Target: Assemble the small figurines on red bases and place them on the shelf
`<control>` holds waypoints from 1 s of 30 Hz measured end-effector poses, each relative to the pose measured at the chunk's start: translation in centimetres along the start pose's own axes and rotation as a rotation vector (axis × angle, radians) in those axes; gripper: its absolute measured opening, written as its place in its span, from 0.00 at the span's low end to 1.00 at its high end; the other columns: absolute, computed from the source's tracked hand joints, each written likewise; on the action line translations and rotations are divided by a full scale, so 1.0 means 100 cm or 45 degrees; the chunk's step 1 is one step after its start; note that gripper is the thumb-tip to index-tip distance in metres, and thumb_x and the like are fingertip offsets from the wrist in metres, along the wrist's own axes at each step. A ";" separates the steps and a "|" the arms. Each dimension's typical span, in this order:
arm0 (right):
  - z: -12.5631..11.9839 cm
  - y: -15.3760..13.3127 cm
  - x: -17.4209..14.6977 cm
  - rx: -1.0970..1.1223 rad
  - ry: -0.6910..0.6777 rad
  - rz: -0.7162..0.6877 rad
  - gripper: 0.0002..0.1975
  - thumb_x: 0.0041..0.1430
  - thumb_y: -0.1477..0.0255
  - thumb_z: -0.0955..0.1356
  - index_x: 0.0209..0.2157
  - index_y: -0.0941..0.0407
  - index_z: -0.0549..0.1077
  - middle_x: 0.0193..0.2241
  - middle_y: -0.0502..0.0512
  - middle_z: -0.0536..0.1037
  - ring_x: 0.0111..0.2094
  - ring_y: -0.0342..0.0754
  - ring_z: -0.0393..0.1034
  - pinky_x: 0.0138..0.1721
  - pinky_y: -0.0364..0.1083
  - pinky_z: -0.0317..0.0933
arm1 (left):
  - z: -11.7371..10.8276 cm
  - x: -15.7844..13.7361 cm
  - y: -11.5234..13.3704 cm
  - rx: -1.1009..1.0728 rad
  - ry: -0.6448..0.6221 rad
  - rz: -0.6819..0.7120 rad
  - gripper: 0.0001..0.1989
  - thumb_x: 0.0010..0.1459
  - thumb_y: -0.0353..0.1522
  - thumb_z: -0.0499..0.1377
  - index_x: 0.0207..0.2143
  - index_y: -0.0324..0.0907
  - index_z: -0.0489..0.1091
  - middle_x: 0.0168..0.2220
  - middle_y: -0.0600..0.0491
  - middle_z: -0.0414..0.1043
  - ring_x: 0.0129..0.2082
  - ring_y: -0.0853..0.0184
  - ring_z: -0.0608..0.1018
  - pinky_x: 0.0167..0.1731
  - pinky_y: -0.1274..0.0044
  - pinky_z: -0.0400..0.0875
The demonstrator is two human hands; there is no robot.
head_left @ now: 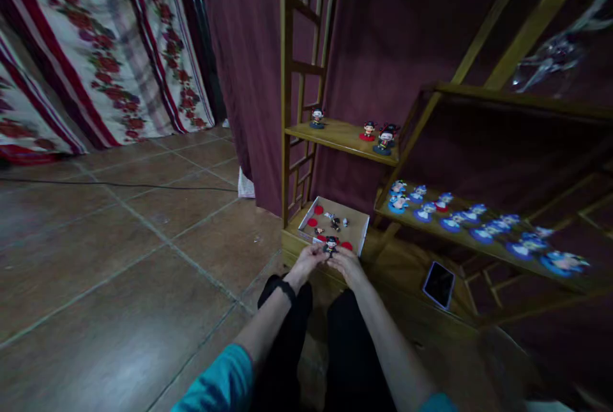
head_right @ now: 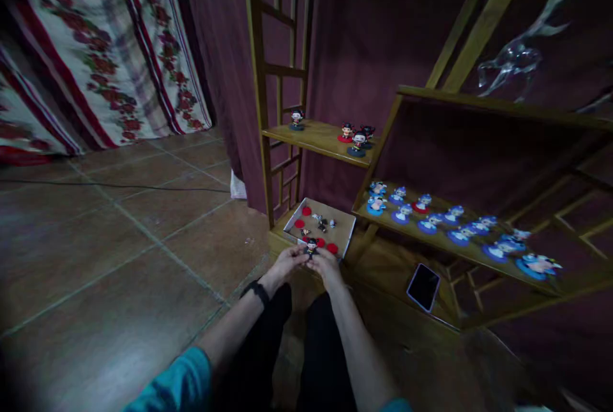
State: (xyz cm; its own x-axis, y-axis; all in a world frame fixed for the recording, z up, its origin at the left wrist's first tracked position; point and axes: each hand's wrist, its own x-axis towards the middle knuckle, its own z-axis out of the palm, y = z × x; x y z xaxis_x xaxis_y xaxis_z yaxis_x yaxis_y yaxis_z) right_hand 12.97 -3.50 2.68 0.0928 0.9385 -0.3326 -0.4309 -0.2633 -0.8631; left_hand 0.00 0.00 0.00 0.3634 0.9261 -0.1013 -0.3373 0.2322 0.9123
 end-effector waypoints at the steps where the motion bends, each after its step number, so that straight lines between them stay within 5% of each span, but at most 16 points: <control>1: -0.001 0.000 0.000 -0.008 0.007 -0.003 0.14 0.42 0.78 0.68 0.36 0.59 0.69 0.21 0.52 0.76 0.23 0.43 0.72 0.30 0.43 0.68 | 0.000 0.000 -0.001 -0.016 0.012 -0.014 0.22 0.37 0.32 0.67 0.38 0.34 0.70 0.23 0.55 0.69 0.21 0.76 0.69 0.24 0.82 0.60; 30: 0.000 0.007 0.013 -0.032 -0.004 0.016 0.12 0.40 0.80 0.69 0.31 0.57 0.69 0.25 0.51 0.77 0.26 0.43 0.72 0.32 0.44 0.68 | 0.000 -0.001 0.001 0.004 0.012 0.002 0.22 0.38 0.30 0.65 0.40 0.34 0.69 0.21 0.58 0.65 0.19 0.77 0.66 0.23 0.82 0.59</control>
State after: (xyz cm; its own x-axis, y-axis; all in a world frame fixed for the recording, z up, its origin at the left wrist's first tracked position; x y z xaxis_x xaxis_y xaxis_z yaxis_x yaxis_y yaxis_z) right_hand 12.81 -2.49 1.67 0.0846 0.9357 -0.3426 -0.4092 -0.2809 -0.8681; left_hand -0.03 -0.07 0.11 0.3550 0.9291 -0.1038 -0.3351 0.2301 0.9136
